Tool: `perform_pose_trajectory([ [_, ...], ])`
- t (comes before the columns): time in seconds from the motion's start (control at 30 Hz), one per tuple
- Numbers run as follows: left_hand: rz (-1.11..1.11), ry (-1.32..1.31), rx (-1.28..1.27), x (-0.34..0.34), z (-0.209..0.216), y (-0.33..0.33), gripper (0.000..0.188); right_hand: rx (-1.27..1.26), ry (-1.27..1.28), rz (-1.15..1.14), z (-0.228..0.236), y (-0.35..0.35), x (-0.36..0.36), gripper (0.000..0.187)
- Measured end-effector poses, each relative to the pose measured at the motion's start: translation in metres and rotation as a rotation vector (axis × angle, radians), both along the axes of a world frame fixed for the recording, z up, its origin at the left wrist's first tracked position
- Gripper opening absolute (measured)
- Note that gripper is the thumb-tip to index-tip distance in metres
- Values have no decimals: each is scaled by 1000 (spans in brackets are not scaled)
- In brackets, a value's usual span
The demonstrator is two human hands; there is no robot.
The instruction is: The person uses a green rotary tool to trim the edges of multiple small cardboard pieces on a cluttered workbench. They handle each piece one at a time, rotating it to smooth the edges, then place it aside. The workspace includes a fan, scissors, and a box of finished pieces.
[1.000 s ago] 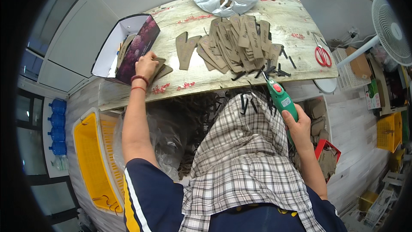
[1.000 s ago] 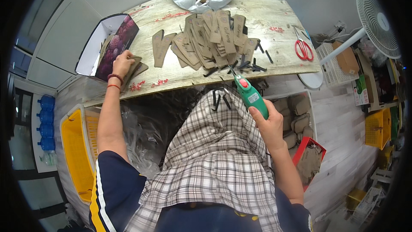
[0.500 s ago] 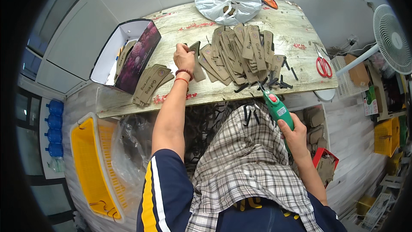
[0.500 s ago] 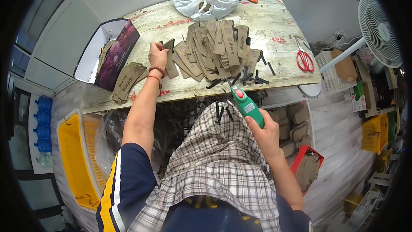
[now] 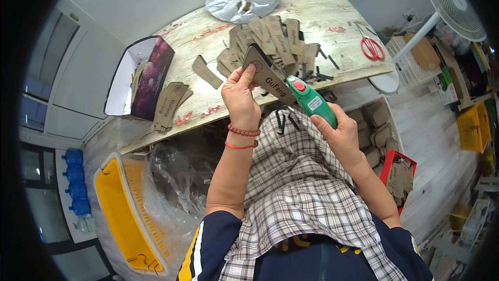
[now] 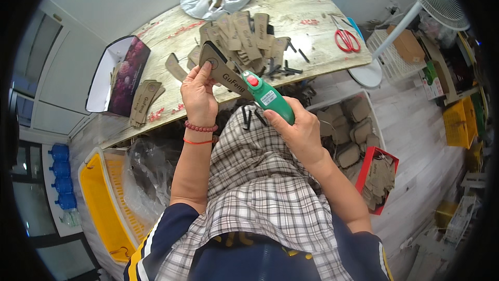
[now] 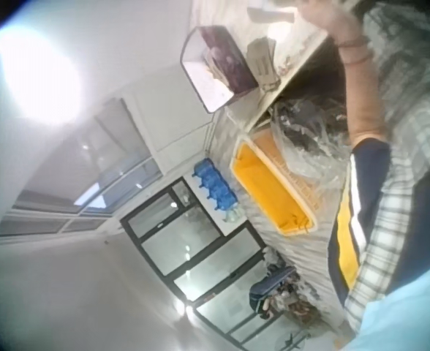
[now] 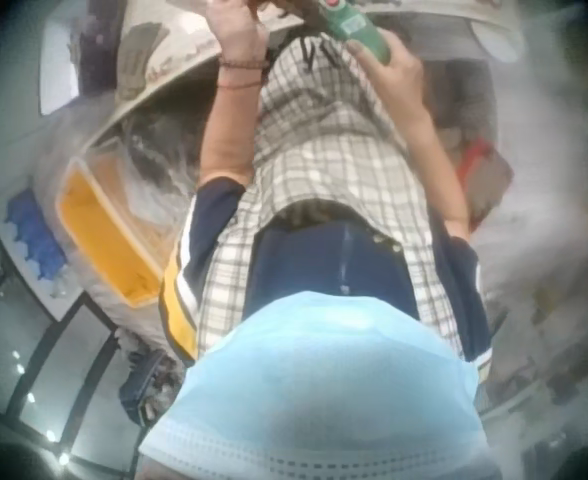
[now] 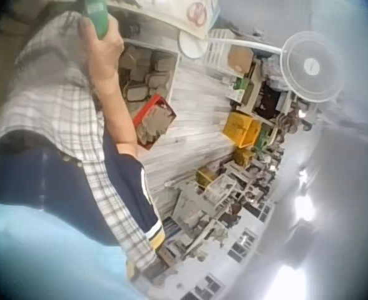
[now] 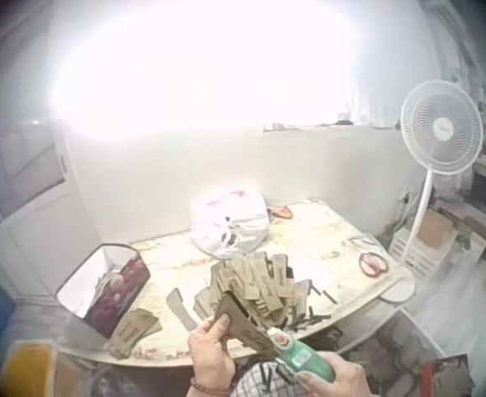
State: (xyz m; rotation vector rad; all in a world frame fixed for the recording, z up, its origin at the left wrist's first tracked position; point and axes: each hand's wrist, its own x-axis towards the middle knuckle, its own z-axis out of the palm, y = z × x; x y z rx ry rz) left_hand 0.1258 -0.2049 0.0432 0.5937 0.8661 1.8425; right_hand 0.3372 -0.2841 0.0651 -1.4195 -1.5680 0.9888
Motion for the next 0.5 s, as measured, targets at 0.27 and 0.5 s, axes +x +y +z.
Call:
perform_pose_trajectory([
  [0.27,-160,-57,-68,50,-16,1,6,35,17,-61,-13,-9,27,45],
  [0.5,-258,-92,-118,68,-20,-7,10,23,69,-104,-22,-10,35,44],
])
